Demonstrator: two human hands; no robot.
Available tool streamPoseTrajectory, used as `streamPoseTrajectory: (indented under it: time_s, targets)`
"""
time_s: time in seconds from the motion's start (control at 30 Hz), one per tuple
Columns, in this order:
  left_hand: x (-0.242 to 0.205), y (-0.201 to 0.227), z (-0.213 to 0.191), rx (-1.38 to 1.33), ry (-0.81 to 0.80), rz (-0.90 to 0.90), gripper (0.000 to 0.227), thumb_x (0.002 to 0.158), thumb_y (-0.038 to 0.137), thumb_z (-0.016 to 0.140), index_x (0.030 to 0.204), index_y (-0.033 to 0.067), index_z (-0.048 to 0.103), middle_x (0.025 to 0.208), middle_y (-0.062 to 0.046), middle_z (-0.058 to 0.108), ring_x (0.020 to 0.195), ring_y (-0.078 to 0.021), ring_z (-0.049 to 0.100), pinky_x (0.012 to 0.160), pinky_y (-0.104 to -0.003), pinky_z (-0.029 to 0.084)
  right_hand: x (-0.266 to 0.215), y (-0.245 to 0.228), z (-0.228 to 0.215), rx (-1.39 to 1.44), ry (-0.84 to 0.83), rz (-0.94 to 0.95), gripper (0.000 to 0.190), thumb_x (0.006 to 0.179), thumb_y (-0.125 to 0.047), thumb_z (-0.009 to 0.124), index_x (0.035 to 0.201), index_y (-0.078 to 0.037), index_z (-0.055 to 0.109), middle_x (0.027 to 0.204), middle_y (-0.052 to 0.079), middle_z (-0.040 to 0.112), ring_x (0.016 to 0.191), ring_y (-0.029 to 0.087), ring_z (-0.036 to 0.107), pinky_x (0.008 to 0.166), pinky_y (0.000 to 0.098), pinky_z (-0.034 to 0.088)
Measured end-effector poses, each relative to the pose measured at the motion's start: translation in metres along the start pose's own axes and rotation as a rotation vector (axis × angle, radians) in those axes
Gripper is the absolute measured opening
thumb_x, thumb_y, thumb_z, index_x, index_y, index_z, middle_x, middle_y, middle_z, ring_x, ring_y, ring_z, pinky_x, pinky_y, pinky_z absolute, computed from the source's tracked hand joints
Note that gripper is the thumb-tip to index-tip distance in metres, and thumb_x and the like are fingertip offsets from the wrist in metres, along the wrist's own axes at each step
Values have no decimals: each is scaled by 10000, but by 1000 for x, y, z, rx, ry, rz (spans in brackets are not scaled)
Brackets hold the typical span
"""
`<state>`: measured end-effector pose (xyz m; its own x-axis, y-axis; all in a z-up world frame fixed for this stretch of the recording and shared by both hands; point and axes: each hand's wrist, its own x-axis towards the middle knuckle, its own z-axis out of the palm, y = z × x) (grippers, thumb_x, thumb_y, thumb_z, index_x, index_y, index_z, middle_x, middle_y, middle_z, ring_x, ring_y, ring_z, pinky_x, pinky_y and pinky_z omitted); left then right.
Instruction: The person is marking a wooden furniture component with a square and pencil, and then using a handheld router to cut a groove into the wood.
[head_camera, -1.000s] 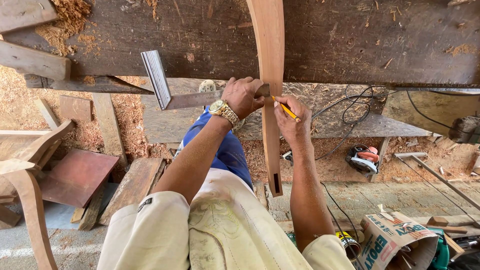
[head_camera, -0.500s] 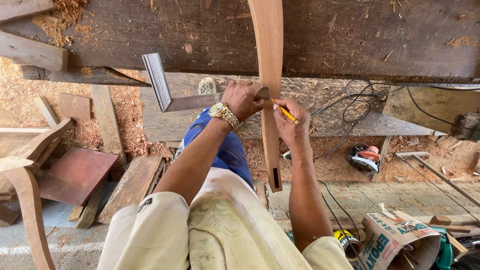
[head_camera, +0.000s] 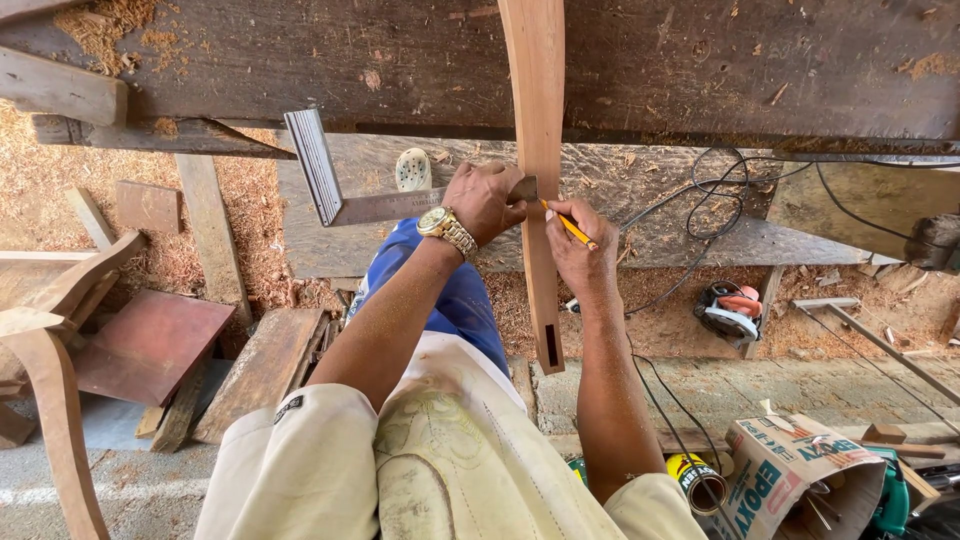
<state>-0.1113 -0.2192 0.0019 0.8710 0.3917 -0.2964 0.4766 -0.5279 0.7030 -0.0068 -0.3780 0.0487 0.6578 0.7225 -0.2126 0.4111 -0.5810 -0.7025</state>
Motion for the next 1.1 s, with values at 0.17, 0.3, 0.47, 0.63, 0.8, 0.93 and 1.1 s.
streamPoseTrajectory:
  time_s: [0.17,0.3,0.47,0.63,0.8,0.93,1.1]
  targets:
    - [-8,-3,13,13,34,24,285,832,351,774,1027,156,704,916,-60,701,876,-273,681,886,-456,445,-9,-1,-1,2,-13,41,97,969,-47,685,1051,-33,736,816,80,742,690,105,704,549,276,553]
    - [-17,4,11,-6,53,33,351,828,404,794,1052,147,709,916,-78,700,903,-292,684,888,-474,441,-17,3,-1,11,-16,26,95,973,-49,682,1052,-31,731,832,90,746,709,113,720,560,280,567]
    - [-25,5,19,-7,48,22,364,825,394,795,1076,144,710,928,-80,706,900,-296,691,912,-491,434,-28,7,-1,2,-6,6,90,970,-56,687,1045,-30,728,841,94,750,727,121,734,576,280,577]
    - [-32,7,25,-12,23,20,321,833,359,783,1072,159,706,941,-67,712,896,-286,695,890,-471,443,-38,9,-2,3,3,16,95,966,-58,691,1048,-31,728,842,100,752,733,134,739,589,291,581]
    - [-37,3,36,1,43,33,336,828,351,781,1097,167,702,938,-68,711,875,-286,693,864,-460,445,-45,13,-1,-2,-6,20,101,968,-54,683,1055,-26,725,843,103,749,737,136,738,597,294,579]
    - [-41,7,38,19,43,30,332,826,388,786,1058,167,702,948,-68,713,884,-285,694,863,-460,448,-49,9,-3,6,-14,38,105,963,-51,682,1054,-26,728,834,102,747,729,134,734,593,290,574]
    - [-47,11,38,10,37,15,371,826,445,791,1041,157,697,918,-83,704,877,-291,691,861,-465,448,-57,15,-1,9,-25,86,90,975,-61,685,1042,-28,734,805,92,739,704,121,711,589,284,555]
